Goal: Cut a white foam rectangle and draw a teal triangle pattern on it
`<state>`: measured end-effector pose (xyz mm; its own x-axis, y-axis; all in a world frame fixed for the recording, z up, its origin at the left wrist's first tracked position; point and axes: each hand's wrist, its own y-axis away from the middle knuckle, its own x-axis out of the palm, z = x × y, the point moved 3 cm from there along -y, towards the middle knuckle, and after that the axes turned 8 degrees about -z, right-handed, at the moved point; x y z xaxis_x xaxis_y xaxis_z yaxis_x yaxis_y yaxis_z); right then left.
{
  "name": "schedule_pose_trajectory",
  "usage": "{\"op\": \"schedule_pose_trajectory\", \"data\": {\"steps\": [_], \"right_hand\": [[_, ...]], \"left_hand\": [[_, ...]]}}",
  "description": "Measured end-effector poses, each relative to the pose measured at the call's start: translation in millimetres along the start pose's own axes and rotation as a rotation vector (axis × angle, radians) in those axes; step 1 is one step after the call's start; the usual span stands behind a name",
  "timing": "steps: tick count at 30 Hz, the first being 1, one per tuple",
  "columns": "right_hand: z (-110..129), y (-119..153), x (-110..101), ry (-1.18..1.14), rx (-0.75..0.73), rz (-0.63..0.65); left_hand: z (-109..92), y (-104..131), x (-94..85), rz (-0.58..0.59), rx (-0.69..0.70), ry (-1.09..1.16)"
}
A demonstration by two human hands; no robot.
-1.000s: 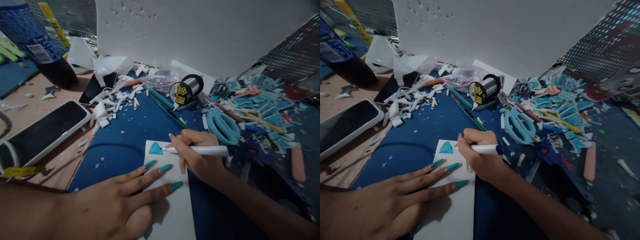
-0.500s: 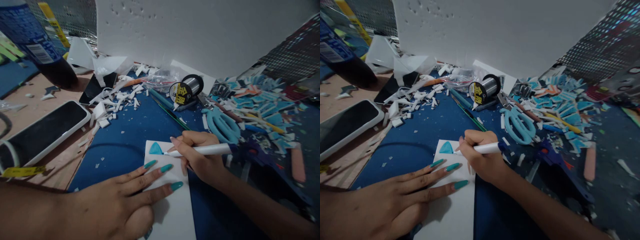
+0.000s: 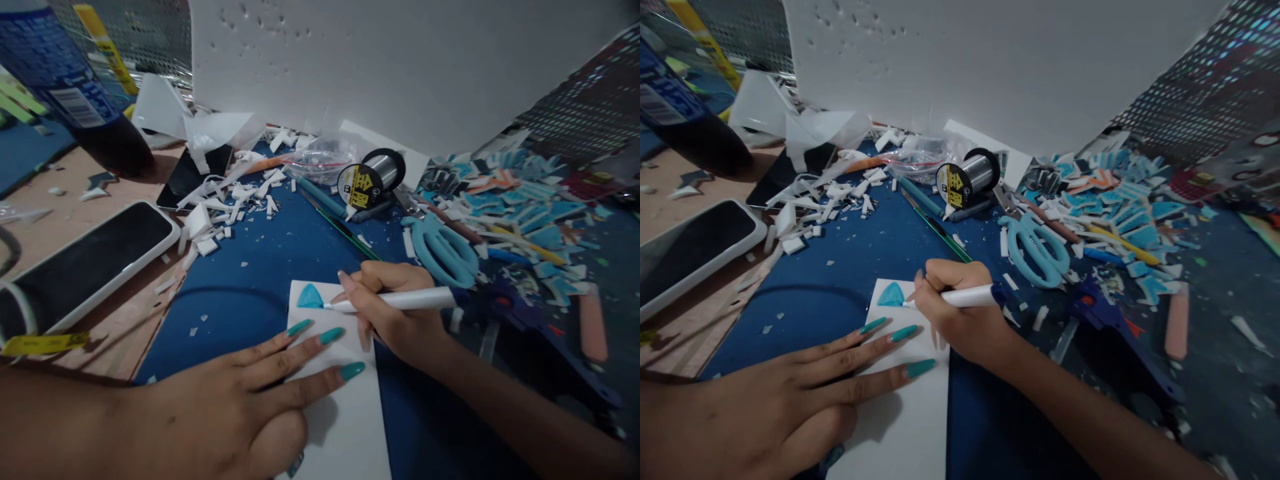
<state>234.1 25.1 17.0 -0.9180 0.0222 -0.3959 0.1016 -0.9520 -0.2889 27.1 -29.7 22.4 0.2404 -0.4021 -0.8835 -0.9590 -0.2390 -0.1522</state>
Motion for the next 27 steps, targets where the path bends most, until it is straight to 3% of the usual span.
{"op": "schedule_pose_trajectory", "data": {"steps": [4, 7, 16, 27], "right_hand": [[-5.3, 0.1, 0.8, -0.063, -0.027, -0.058], [-6.2, -0.9, 2.3, -0.075, -0.005, -0.027], [-2.3, -0.7, 3.9, -0.113, 0.031, 0.083], [-2.9, -0.9, 4.4, -0.056, 0.013, 0.032]], "left_hand": [[-1.5, -1.7, -1.7, 0.049, 0.009, -0.011], [-1.1, -2.0, -1.2, 0.085, -0.001, -0.011], [-1.0, -1.6, 2.0, 0.039, -0.015, 0.000], [-0.1, -2.4, -0.7, 0.036, -0.008, -0.014]]}}
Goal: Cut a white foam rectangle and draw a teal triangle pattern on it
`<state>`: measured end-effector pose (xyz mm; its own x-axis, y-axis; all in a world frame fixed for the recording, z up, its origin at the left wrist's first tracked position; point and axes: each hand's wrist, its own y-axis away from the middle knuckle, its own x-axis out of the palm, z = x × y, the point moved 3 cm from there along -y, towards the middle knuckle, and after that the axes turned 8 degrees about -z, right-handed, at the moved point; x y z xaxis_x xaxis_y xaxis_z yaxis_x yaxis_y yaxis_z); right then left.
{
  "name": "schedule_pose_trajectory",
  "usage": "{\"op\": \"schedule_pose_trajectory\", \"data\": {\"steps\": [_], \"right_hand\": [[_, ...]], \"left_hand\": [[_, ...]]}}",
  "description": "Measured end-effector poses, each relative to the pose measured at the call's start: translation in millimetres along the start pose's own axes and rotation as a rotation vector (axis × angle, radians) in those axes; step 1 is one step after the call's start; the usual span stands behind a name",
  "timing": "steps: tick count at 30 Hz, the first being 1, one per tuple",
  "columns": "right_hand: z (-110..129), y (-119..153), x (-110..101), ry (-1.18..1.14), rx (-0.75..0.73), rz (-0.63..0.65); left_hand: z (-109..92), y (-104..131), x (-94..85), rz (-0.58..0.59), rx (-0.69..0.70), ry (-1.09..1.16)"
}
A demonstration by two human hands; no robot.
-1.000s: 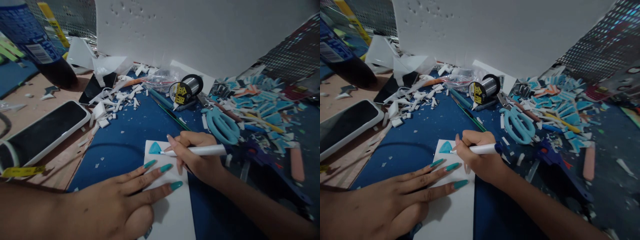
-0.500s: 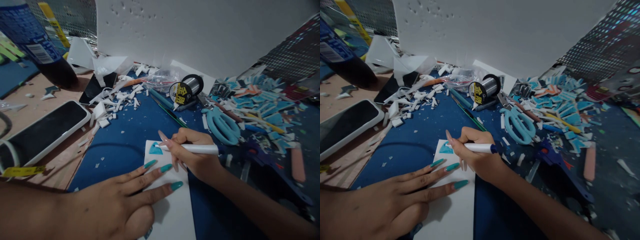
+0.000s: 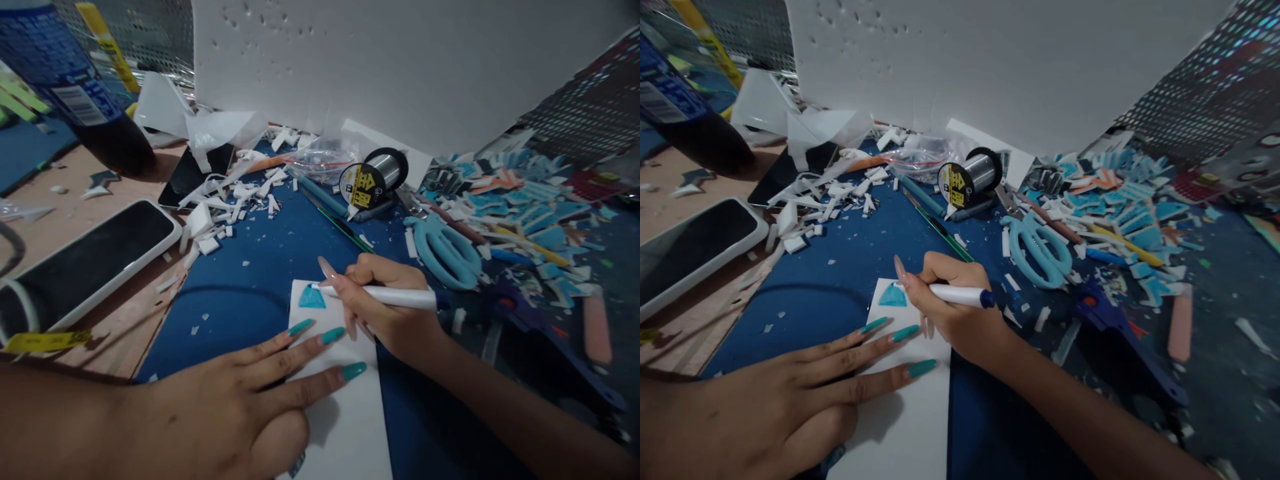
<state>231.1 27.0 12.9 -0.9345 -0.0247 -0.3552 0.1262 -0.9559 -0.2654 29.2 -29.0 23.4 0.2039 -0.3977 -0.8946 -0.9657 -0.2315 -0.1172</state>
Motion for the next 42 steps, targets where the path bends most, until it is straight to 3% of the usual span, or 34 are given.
{"op": "schedule_pose_trajectory", "data": {"steps": [12, 29, 37, 42], "right_hand": [[-0.9, 1.5, -2.3, 0.069, 0.050, -0.034], [-5.6, 1.4, -2.0, 0.048, 0.015, -0.078], [4.1, -0.8, -3.9, 0.071, 0.035, -0.087], [6.9, -0.4, -5.8, 0.087, 0.043, -0.066]], "left_hand": [[0.2, 2.3, -2.4, -0.046, -0.020, 0.053], [0.1, 2.4, -0.4, -0.010, -0.010, 0.038], [-0.1, 3.8, -2.3, -0.049, 0.008, 0.046], [0.2, 3.2, -1.7, -0.012, 0.012, 0.035]]}}
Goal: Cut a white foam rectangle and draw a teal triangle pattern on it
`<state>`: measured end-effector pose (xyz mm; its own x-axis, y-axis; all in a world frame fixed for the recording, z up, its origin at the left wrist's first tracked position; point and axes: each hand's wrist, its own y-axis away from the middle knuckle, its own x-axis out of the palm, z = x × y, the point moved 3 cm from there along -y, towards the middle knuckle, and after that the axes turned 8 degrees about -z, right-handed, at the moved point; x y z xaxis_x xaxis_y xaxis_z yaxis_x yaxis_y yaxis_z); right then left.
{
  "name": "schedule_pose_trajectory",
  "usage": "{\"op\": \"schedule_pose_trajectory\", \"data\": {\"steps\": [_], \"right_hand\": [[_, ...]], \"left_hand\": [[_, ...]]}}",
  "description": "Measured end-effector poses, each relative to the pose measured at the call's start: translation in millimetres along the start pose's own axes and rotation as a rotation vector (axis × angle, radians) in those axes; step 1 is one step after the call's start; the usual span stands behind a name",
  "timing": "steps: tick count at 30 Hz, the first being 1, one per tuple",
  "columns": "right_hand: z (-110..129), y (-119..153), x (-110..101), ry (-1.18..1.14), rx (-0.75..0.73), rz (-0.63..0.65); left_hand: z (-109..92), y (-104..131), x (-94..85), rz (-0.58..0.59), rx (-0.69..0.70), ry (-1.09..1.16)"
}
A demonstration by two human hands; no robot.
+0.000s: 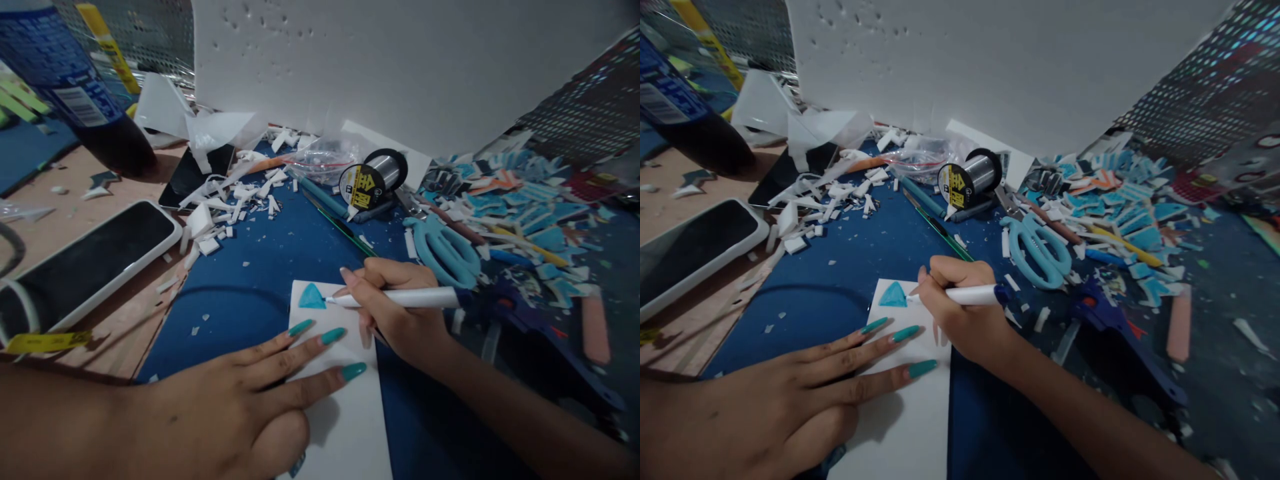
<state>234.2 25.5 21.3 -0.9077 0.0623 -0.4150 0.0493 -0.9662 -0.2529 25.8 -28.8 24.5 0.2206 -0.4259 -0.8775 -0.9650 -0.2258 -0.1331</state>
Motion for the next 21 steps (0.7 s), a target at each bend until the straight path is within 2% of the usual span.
{"op": "schedule_pose_trajectory", "data": {"steps": [4, 11, 17, 21], "right_hand": [[-0.6, 0.5, -0.8, -0.008, 0.015, 0.000], [-1.5, -0.1, -1.0, -0.028, 0.031, 0.008], [-3.8, 1.2, -1.8, -0.042, 0.034, 0.009], [-9.5, 2.1, -0.2, -0.089, 0.073, -0.041]], "left_hand": [[0.2, -1.1, 0.1, 0.028, -0.003, -0.007], [2.1, -1.8, -0.2, -0.018, -0.009, 0.007], [0.2, -0.5, 1.6, 0.005, -0.008, -0.007], [0.1, -1.8, 2.0, 0.026, -0.016, -0.008]]}}
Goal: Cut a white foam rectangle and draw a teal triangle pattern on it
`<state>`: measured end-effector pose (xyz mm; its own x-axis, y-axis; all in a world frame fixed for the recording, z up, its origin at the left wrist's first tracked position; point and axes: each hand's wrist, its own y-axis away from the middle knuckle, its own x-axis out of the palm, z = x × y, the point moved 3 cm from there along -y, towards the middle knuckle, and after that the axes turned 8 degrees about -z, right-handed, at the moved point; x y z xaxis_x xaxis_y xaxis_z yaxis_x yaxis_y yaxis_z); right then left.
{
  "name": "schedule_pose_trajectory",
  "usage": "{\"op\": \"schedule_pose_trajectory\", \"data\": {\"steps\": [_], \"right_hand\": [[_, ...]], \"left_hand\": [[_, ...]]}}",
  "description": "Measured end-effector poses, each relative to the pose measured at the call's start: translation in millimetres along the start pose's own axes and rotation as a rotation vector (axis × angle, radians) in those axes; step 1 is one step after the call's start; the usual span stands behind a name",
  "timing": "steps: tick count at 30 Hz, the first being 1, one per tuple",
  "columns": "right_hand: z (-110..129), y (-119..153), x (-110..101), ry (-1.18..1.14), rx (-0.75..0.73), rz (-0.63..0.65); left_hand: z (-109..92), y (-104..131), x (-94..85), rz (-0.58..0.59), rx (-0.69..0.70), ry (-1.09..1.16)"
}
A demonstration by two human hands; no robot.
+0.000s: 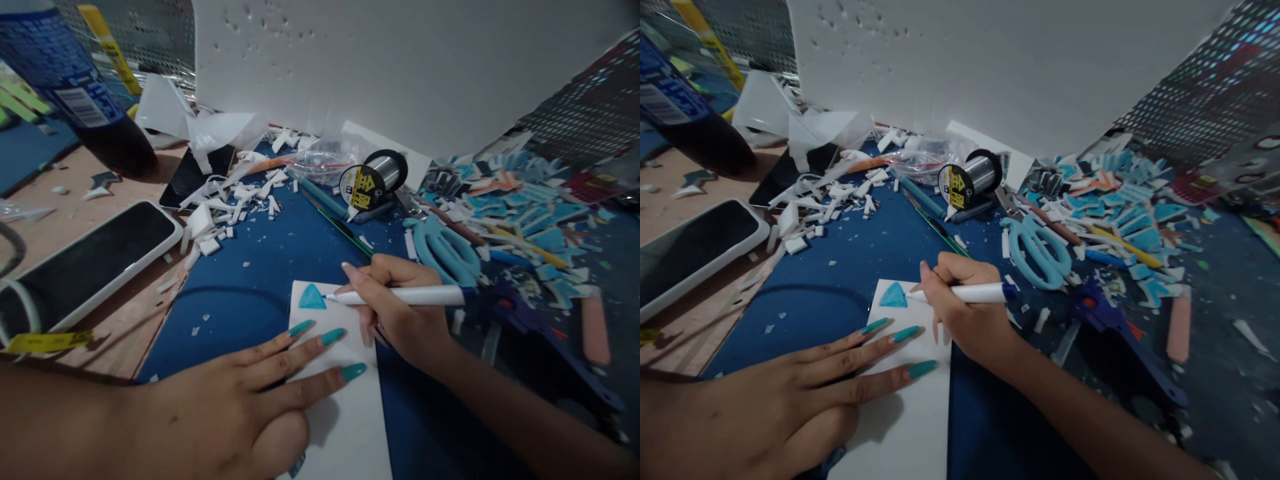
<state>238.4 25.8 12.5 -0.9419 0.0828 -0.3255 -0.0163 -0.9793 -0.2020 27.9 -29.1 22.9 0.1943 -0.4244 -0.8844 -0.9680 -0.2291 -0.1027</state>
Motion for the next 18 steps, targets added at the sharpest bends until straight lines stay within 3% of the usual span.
{"op": "schedule_pose_trajectory", "data": {"steps": [6, 18], "right_hand": [[-3.9, 0.0, 5.3, -0.022, -0.016, 0.043], [1.9, -0.5, 5.4, 0.004, -0.074, 0.069]], "left_hand": [[1.8, -2.6, -2.5, -0.041, -0.013, 0.034], [-1.8, 0.2, 1.3, -0.005, 0.006, -0.016]]}}
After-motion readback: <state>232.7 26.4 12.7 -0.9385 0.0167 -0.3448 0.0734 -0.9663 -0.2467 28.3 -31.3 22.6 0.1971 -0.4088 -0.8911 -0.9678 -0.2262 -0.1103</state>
